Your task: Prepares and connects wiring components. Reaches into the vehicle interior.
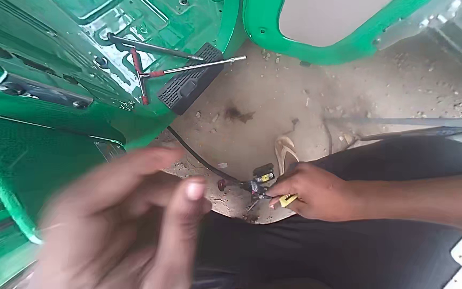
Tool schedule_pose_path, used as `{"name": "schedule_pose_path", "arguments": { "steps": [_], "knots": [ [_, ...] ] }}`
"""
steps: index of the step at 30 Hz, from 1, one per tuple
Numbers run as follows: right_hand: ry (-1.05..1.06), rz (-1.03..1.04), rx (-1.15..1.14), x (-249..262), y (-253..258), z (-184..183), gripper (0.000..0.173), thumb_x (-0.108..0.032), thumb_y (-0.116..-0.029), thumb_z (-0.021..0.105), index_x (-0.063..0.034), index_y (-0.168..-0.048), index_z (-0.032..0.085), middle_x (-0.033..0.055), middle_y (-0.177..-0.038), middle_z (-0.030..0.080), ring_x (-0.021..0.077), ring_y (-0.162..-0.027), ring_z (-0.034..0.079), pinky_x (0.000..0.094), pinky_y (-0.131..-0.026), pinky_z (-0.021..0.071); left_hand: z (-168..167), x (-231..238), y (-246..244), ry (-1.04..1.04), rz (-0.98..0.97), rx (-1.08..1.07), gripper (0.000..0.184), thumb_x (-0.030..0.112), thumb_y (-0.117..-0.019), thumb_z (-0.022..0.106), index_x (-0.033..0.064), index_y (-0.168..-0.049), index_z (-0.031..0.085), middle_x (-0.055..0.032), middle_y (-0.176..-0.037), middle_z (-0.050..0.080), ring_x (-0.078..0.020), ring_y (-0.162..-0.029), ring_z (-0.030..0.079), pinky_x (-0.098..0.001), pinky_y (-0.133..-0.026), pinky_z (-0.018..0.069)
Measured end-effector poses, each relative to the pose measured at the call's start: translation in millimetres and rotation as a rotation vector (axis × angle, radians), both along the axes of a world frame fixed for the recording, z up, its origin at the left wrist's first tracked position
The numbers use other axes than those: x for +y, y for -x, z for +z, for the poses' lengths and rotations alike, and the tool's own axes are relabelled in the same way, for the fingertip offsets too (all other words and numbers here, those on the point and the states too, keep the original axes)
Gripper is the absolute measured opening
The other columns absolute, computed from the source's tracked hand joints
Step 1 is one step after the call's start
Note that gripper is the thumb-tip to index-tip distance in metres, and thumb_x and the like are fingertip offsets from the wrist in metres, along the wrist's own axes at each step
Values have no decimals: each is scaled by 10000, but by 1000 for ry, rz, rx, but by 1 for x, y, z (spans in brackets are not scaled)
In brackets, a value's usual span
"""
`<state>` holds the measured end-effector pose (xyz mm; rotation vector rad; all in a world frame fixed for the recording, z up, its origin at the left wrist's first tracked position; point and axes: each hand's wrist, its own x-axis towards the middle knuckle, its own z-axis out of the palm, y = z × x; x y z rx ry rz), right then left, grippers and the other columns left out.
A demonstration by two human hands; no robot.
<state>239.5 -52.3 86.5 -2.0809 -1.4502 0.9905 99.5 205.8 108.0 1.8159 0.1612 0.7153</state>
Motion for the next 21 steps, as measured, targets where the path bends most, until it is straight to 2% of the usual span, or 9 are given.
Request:
{"name": "schedule_pose_path", "arguments": {
  "steps": [2, 5, 7, 11, 14, 16, 18, 20, 21],
  "knots": [
    [5, -84, 146, 1, -24, -5, 192, -302, -996, 648, -170, -1022, 785, -36, -785, 701, 46, -687, 620, 271, -619, 506, -42, -8, -14, -167, -152, 126, 251, 286, -977, 697, 81, -1120, 725, 14, -929, 743, -97, -815, 703, -307, -724, 614],
    [74, -119, 266, -2, -32, -5, 193, -327, -989, 667, -192, -1038, 795, -73, -845, 720, -21, -730, 620, 207, -645, 506, -90, -18, -20, -396, -425, 306, 293, 420, -969, 691, 219, -1173, 749, 57, -1203, 719, -133, -1218, 620, -424, -1071, 490],
    [86, -86, 286, 0, -40, -1, 190, -309, -991, 672, -174, -1048, 793, -58, -885, 732, -16, -777, 640, 201, -672, 519, -111, -27, -30, -418, -464, 229, 250, 363, -985, 685, 217, -1179, 743, 44, -1213, 714, -159, -1245, 606, -462, -1117, 445],
    [150, 0, 266, 14, -75, 2, 193, -333, -979, 696, -160, -1016, 774, -78, -816, 691, -30, -694, 594, 177, -594, 480, -130, -29, -54, -315, -448, 76, 152, 205, -1013, 653, 121, -1088, 754, -22, -1074, 744, -153, -1091, 678, -372, -1012, 535],
    [207, -11, 29, 30, -108, -7, 166, -352, -864, 824, -233, -968, 774, -130, -768, 689, -39, -662, 612, 188, -581, 521, -135, -32, -69, -324, -516, 217, 230, 268, -1061, 572, 105, -1096, 730, -32, -1028, 709, -121, -972, 671, -294, -862, 565],
    [212, 43, -193, 41, -127, -15, 261, -366, -825, 859, -303, -1049, 741, -142, -792, 694, -5, -677, 638, 266, -596, 556, -142, -38, -84, -275, -619, 389, 288, 339, -1071, 525, 122, -1045, 713, -5, -929, 661, -99, -838, 640, -291, -753, 560],
    [96, 194, -350, 49, -137, -32, 271, -354, -885, 794, -318, -1148, 740, -113, -809, 700, 59, -684, 654, 342, -586, 544, -151, -39, -93, -185, -727, 569, 335, 384, -1065, 499, 143, -921, 682, 24, -796, 612, -96, -715, 592, -328, -658, 521],
    [-72, 296, -401, 51, -140, -56, 175, -200, -913, 705, -254, -1073, 753, -43, -838, 698, 156, -717, 672, 410, -577, 534, -163, -34, -94, -9, -790, 630, 383, 384, -1074, 485, 141, -835, 659, 45, -676, 549, -82, -608, 526, -317, -565, 445],
    [-102, 291, -395, 51, -144, -64, 177, -151, -917, 668, -240, -1046, 750, -26, -851, 694, 179, -725, 671, 428, -578, 530, -168, -32, -96, 84, -792, 605, 378, 366, -1077, 497, 134, -846, 685, 56, -684, 580, -58, -613, 543, -282, -569, 460]
  ]
}}
